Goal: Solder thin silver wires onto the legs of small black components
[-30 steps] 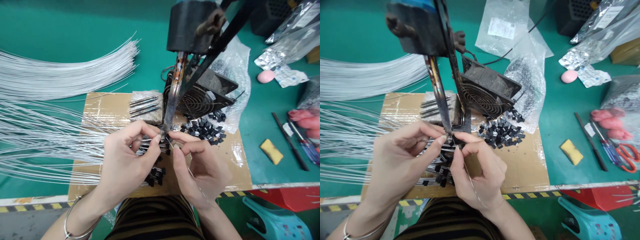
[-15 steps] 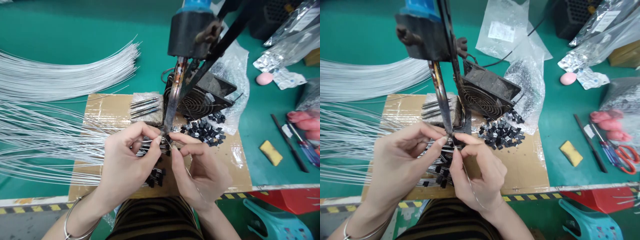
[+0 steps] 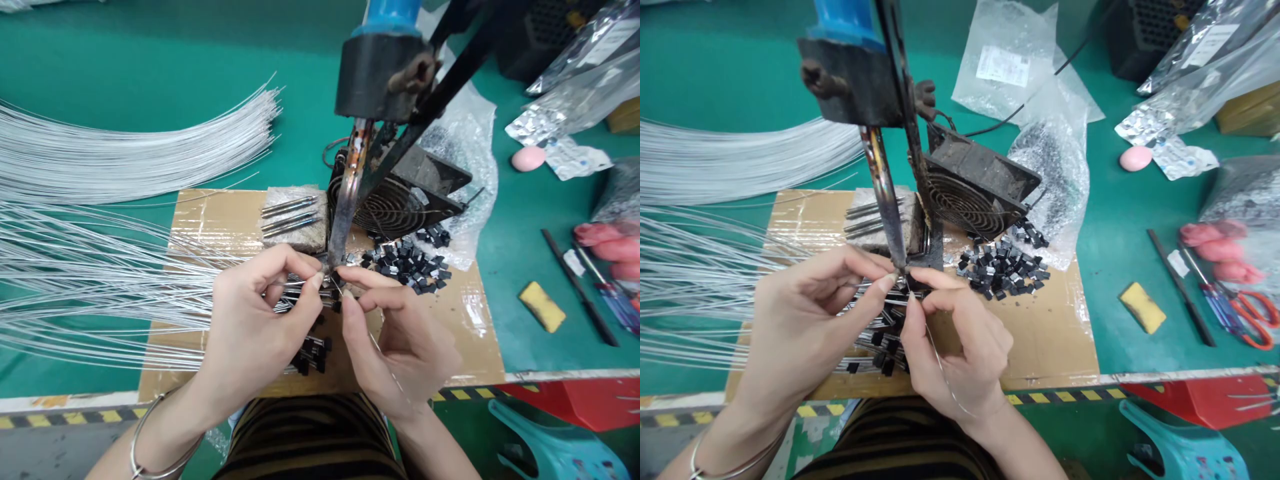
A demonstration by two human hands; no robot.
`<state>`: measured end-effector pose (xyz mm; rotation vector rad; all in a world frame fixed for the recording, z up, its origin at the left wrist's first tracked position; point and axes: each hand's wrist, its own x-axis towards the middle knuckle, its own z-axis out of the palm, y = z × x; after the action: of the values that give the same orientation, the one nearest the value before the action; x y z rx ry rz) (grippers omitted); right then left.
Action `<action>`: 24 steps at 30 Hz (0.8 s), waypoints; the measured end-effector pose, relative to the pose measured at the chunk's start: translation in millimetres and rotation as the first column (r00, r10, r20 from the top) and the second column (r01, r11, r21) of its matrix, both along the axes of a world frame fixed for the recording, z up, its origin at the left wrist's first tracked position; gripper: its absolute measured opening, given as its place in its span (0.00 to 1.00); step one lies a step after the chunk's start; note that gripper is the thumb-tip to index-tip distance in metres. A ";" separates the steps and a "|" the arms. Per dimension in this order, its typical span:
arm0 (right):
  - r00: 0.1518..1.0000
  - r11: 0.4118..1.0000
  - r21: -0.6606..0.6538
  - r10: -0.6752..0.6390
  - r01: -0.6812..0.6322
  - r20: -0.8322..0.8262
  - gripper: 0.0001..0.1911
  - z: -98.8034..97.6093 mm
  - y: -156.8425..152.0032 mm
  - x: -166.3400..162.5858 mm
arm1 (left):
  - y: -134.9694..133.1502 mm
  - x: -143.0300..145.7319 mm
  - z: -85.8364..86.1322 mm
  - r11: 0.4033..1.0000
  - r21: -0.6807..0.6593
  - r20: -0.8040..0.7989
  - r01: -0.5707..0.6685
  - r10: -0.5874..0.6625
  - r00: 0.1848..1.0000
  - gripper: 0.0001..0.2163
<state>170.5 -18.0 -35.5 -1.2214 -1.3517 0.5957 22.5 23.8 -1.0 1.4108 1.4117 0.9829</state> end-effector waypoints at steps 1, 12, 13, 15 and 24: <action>1.000 1.000 0.003 -0.001 0.001 0.004 0.13 -0.1 -0.2 0.1 | -0.2 -0.2 -0.1 1.000 0.001 0.001 0.001 -0.001 1.000 0.05; 1.000 1.000 0.021 -0.013 0.012 0.024 0.13 -1.2 -0.5 -0.6 | 0.4 0.7 1.1 1.000 0.022 0.001 0.007 -0.007 1.000 0.05; 1.000 1.000 0.017 -0.012 0.012 0.023 0.13 -1.3 -0.5 -0.5 | 0.5 1.1 1.1 1.000 0.020 0.004 0.007 -0.007 1.000 0.04; 1.000 1.000 0.012 -0.014 0.013 0.022 0.12 -1.4 -0.5 0.0 | 0.9 1.8 0.9 1.000 0.013 0.008 0.005 -0.005 1.000 0.04; 1.000 1.000 0.000 -0.019 0.019 0.008 0.13 -1.5 -0.2 0.0 | 0.6 0.6 1.6 1.000 0.003 0.000 0.012 -0.012 1.000 0.05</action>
<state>170.4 -18.2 -37.0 -1.2366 -1.3451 0.5778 23.1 24.4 0.6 1.4202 1.4008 0.9779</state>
